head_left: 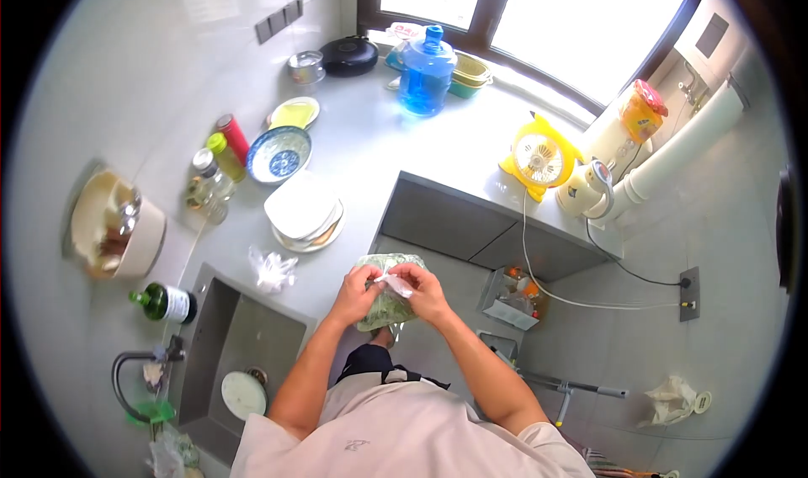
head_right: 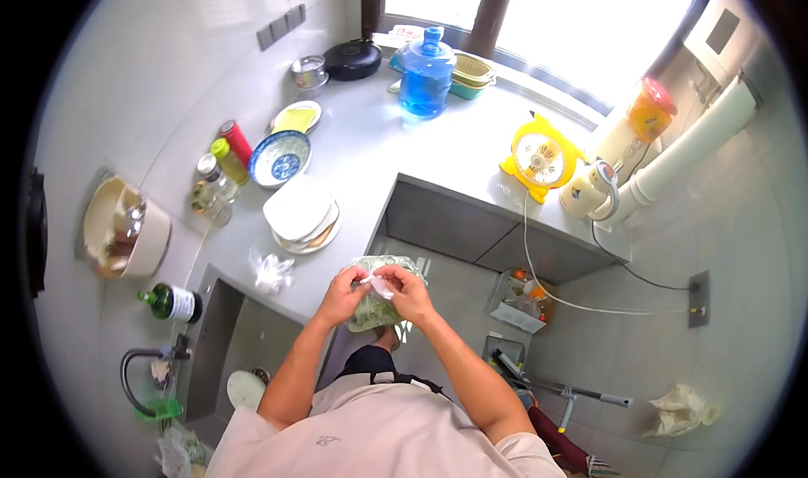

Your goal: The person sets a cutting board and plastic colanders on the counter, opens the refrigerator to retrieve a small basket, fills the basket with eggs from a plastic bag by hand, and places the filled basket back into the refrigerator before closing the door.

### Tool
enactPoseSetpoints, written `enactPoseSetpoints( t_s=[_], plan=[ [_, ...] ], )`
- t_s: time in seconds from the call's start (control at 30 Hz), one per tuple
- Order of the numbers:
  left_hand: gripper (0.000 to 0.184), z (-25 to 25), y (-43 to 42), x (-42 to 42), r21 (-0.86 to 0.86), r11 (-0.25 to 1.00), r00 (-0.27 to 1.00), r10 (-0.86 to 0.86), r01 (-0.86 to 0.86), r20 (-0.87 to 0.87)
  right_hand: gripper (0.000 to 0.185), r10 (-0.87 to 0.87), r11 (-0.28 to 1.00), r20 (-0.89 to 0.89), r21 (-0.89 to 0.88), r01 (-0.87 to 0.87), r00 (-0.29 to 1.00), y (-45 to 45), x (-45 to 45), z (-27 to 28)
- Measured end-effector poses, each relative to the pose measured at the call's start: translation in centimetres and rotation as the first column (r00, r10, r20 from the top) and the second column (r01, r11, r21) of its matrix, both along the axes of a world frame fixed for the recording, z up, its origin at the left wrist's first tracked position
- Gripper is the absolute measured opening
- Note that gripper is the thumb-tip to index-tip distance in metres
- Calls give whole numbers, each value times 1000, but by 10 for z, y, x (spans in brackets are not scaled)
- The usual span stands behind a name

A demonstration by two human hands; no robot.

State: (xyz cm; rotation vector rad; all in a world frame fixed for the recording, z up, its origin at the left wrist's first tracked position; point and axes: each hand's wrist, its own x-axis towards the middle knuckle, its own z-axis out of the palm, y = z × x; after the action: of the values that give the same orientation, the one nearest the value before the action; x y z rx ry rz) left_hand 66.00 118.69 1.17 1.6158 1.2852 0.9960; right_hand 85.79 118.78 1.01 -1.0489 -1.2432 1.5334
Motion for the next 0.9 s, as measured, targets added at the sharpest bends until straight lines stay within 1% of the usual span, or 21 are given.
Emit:
enactPoseSetpoints(
  t_s=[0.03,0.07,0.1,0.13,0.23,0.27,0.33,0.37,0.4,0.47,0.5,0.6,0.63,0.73,0.77,0.87,0.9],
  plan=[
    [17,-3,25,6,5,1000,1000,-9,9,-3,14,-31,999,0,-8,31,1000,20,6,3],
    [17,-5,47,13,3,1000,1000,-18,18,-5,12,-52,997,30,-63,54,998,41,13,7],
    [17,-5,72,17,59,997,999,-39,40,-16,12,-82,995,44,-56,84,996,58,17,9],
    [17,-3,98,21,75,996,999,-44,47,-31,11,-110,993,52,-31,112,993,84,18,11],
    [16,2,163,30,97,992,994,-75,82,-73,10,-152,983,108,-83,161,982,146,27,15],
    [15,5,182,34,147,986,996,-69,77,-62,10,-178,983,19,-46,179,984,164,26,15],
    [16,3,216,43,180,983,995,-26,43,-95,12,-216,973,-75,-94,209,973,199,28,6],
    [17,-1,234,47,208,978,997,-15,30,-77,12,-220,973,-117,-97,209,969,216,31,1],
    [17,-3,248,49,203,979,995,-7,27,-98,12,-223,970,-128,-127,207,966,229,33,4],
    [17,-9,280,53,207,978,989,30,1,-145,13,-209,968,-157,-174,181,965,268,37,7],
    [19,-9,292,55,240,971,974,73,-20,-215,14,-163,980,-135,-136,145,977,288,40,1],
    [18,-22,332,61,139,988,978,96,-70,-188,14,-102,985,-131,-150,82,986,334,46,-5],
    [16,-24,343,64,142,985,970,125,-97,-209,15,-100,983,-161,-166,73,982,349,48,-7],
    [14,-24,380,69,105,988,955,138,-114,-264,15,-82,970,-242,-242,22,967,394,57,-15],
    [12,-25,392,68,100,988,954,144,-121,-262,17,-78,961,-230,-277,12,970,411,60,-18],
    [11,-22,415,73,75,975,921,222,-209,-320,18,-24,983,-160,-184,-6,987,450,64,-37],
    [12,-25,421,74,88,970,905,243,-226,-348,18,-31,990,-117,-139,14,993,459,64,-39]
  ],
)
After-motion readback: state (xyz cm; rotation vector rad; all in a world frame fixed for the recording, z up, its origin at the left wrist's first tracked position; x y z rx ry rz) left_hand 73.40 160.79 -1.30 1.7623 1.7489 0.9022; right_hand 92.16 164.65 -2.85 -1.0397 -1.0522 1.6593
